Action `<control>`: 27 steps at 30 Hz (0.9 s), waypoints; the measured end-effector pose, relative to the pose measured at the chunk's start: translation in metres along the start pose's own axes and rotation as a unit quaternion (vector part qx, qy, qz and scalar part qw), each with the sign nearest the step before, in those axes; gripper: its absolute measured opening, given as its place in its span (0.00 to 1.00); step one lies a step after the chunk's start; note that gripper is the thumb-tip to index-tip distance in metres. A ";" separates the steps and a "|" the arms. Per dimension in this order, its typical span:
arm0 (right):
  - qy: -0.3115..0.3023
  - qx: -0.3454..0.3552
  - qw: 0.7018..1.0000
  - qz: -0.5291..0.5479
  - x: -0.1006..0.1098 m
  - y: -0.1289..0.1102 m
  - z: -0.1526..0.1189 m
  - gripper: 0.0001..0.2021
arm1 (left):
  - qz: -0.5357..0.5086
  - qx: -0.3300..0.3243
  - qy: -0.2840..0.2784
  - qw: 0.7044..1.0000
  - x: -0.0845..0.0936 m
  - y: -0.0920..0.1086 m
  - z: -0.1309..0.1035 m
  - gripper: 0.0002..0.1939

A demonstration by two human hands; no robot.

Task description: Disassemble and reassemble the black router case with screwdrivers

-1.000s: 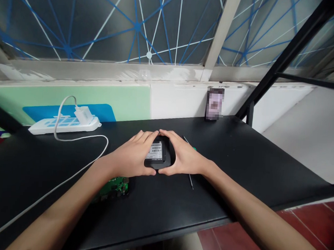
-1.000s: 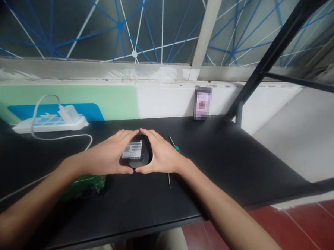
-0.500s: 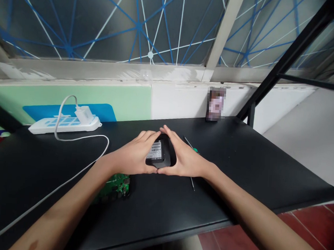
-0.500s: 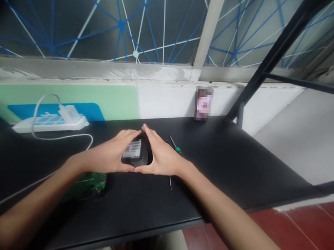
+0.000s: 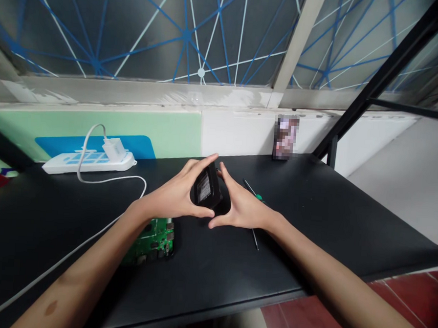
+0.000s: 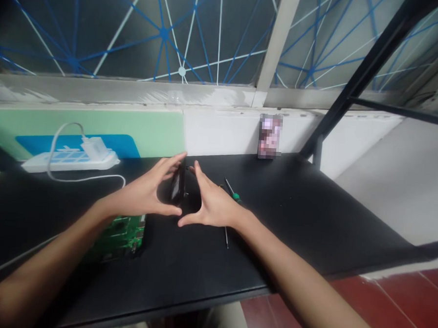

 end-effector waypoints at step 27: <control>-0.025 -0.120 0.992 -0.037 -0.004 -0.002 0.014 0.73 | 0.010 0.026 0.026 0.999 -0.002 -0.038 0.003 0.52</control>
Point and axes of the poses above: each hand's wrist, its own z-axis towards the middle knuckle, its own x-axis out of the back of the hand, y = z × x, the point moved 1 cm from there along z, towards the middle knuckle, and after that the axes turned 9 degrees about x, right-handed, at the moved point
